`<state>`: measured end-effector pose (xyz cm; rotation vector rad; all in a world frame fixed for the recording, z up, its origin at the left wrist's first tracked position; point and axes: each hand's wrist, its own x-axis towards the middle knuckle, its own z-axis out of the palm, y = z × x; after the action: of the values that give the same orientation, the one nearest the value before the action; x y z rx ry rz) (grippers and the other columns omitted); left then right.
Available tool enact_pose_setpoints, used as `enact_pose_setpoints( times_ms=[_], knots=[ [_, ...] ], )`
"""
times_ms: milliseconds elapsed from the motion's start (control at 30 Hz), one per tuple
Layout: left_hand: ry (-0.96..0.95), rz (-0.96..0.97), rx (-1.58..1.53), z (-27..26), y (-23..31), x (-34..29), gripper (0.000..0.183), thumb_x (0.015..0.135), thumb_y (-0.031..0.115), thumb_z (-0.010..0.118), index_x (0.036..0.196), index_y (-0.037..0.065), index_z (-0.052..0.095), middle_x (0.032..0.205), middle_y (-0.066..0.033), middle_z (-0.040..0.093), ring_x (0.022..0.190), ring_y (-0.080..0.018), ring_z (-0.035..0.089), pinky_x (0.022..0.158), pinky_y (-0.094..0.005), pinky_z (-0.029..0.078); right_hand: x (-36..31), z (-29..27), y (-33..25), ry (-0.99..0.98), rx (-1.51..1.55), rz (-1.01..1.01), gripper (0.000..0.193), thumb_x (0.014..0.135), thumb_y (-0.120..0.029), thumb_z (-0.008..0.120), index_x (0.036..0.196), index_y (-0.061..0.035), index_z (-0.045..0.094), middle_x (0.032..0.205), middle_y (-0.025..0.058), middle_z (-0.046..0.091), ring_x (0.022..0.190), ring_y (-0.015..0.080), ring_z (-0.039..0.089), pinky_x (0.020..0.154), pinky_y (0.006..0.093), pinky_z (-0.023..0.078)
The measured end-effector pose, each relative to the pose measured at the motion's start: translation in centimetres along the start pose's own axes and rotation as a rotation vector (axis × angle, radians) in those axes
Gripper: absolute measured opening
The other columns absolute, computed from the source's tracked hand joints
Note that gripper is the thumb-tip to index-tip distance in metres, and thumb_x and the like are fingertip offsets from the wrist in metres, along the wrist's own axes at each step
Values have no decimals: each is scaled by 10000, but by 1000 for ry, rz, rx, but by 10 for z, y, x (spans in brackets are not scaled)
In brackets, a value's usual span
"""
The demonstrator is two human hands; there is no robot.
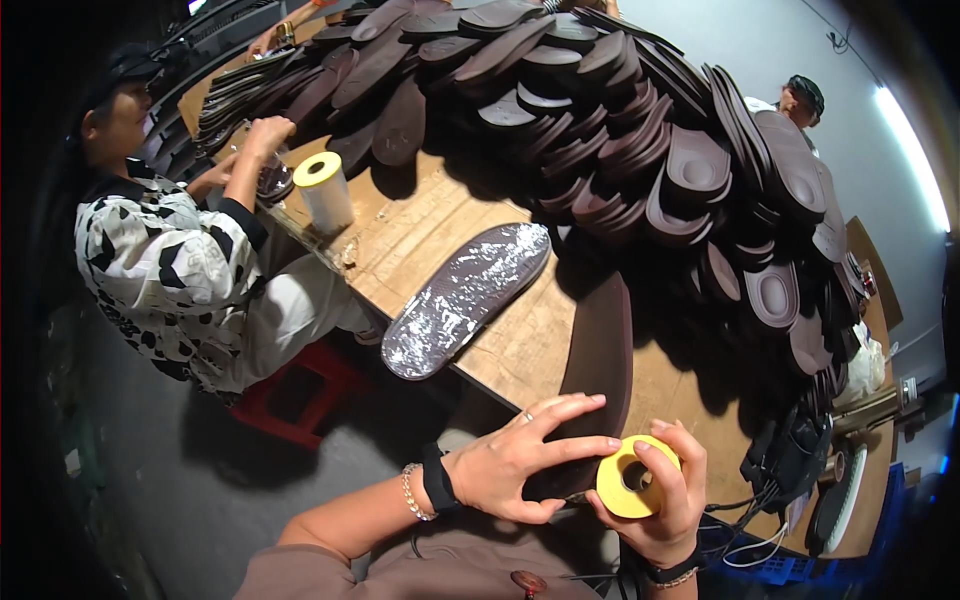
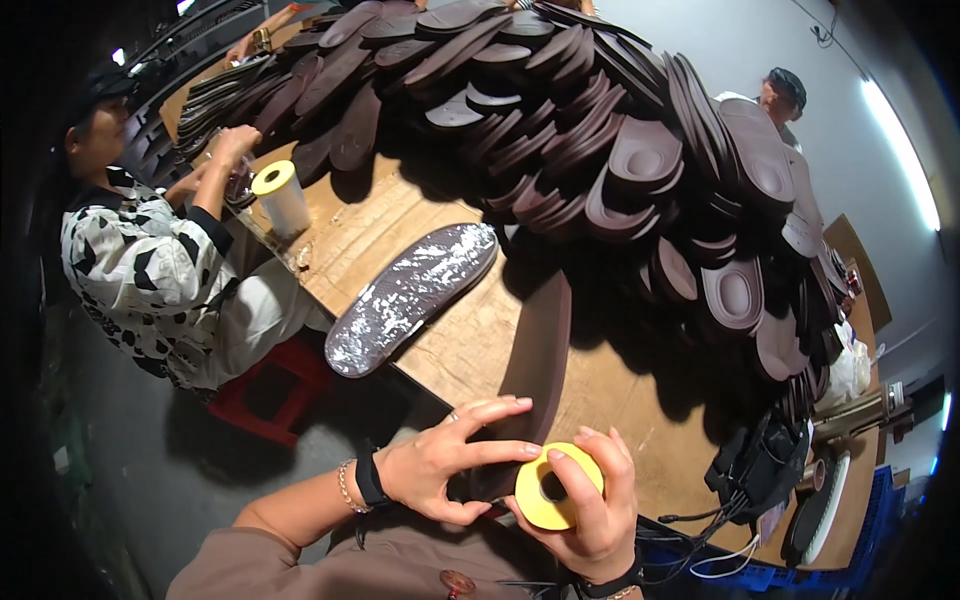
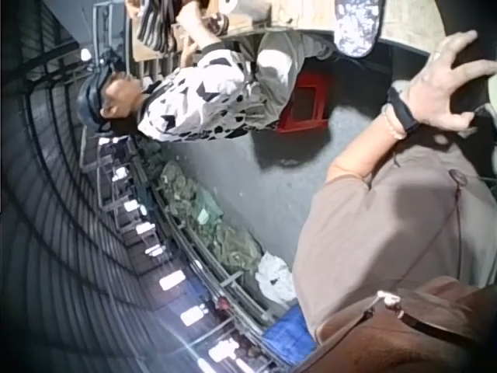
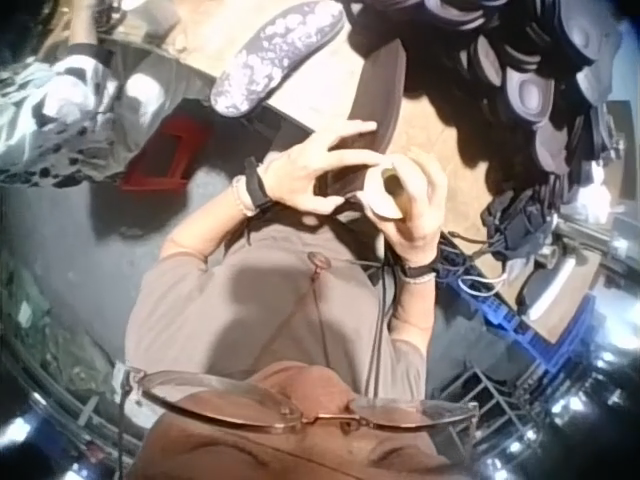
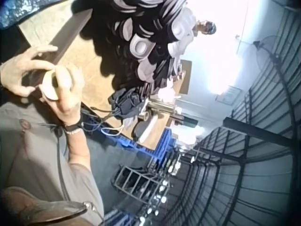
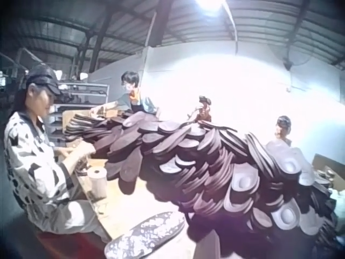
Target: Apply adhesive tape to the edges of shoe insoles in a manufacturing setting.
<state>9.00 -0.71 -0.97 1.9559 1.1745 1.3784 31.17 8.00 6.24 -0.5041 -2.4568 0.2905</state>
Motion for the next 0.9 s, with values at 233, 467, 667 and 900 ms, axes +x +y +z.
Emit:
enact_pose_setpoints(
  times_ms=[233,467,667,900],
  knots=[
    [-13,-44,-41,1,-1,7,808,714,215,836,1485,191,597,1661,-289,288,1544,-523,285,1251,-561,313,14,-18,-2,-112,58,39,785,696,-260,973,1361,-85,594,1236,206,577,1046,379,669,842,441,588],
    [7,-11,30,0,0,17,856,688,244,809,1505,205,557,1617,-296,299,1422,-509,408,1183,-543,396,20,-25,2,-122,80,42,840,698,-206,960,1416,-70,547,1254,209,573,1053,385,661,854,440,579],
    [-34,-108,-32,-22,20,37,880,676,223,782,1519,169,539,1563,-304,350,1451,-490,384,1186,-525,389,34,-30,2,89,36,21,828,677,-181,984,1383,-46,574,1261,204,570,1068,350,649,856,417,576],
    [-27,-120,-24,-28,28,44,884,687,208,759,1533,138,513,1538,-304,377,1444,-486,387,1183,-524,386,52,-29,2,157,-32,21,817,662,-162,991,1361,-25,591,1260,206,568,1061,349,642,855,412,564]
  ],
)
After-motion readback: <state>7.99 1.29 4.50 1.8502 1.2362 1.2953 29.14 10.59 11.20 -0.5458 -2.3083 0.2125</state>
